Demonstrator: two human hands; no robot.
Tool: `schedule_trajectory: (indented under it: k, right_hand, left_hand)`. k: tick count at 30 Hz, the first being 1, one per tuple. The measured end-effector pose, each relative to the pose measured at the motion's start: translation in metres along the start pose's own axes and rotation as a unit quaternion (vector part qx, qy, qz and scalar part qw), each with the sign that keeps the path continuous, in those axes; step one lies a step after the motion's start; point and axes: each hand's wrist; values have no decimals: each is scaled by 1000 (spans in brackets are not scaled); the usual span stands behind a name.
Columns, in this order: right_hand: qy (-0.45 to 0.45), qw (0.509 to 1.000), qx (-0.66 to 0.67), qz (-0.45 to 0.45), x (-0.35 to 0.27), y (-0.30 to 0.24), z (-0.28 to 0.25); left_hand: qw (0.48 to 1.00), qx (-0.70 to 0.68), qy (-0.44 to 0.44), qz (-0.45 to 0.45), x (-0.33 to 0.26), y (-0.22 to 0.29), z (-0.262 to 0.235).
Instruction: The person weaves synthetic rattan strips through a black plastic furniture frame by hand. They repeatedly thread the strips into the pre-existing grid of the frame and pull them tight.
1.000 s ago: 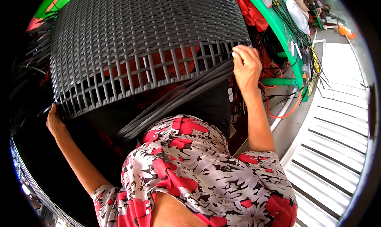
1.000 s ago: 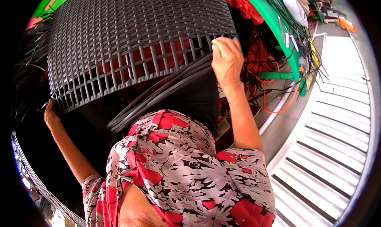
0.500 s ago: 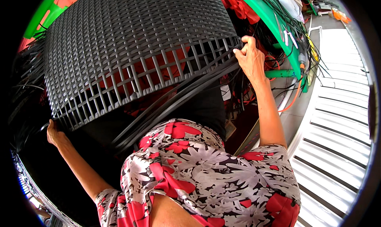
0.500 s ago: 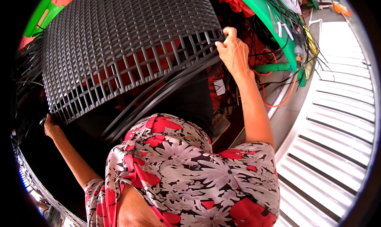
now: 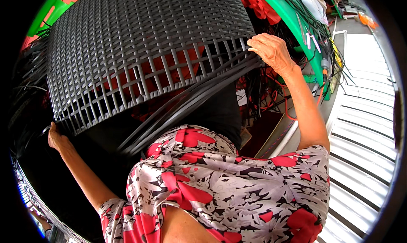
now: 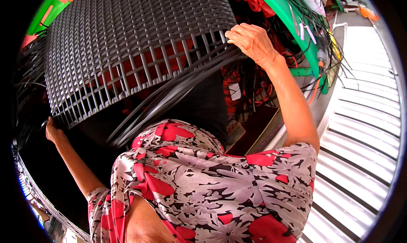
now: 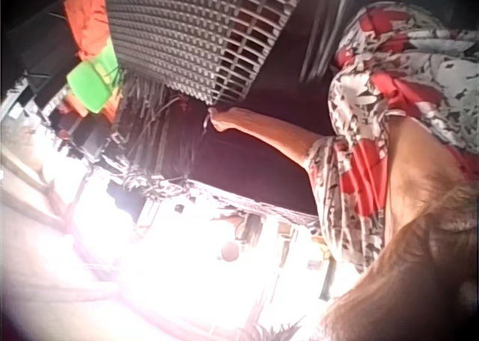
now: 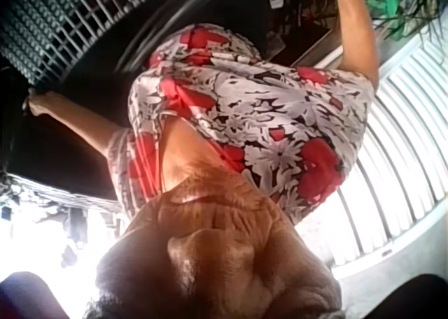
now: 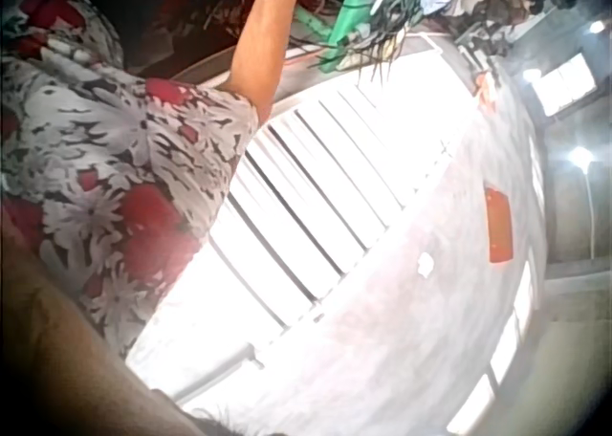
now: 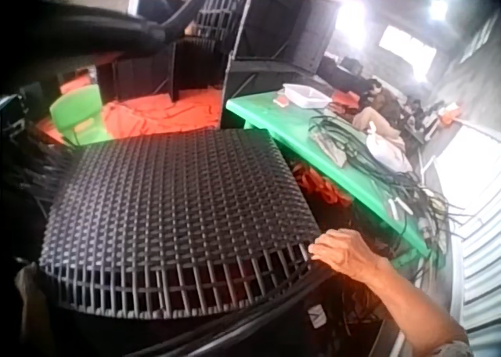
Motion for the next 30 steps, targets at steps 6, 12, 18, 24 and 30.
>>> schedule_trajectory:
  k: [6,12,18,24,30]
  right_hand:
    - [-14,999,-16,27,10,9,6]
    - [-168,970,1,176,16,39,36]
    - [-78,890,322,313,37,40,34]
    - [-52,915,246,315,-1,14,6]
    - [-62,909,270,311,3,22,21]
  left_hand:
    - [1000,20,-12,3,1,1,-4]
    - [997,24,-20,-65,15,-2,-1]
    - [995,-40,-12,-89,160,-35,-99]
    - [1000,-10,-17,-11,116,3,-59]
    - [998,2,-50,48,107,34,-35]
Point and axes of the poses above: each hand's wrist, its own x-axis towards the middle knuckle, its own z-axis out of the palm, y = z × x, and after that the axes turned 1 degree about -x, right-handed
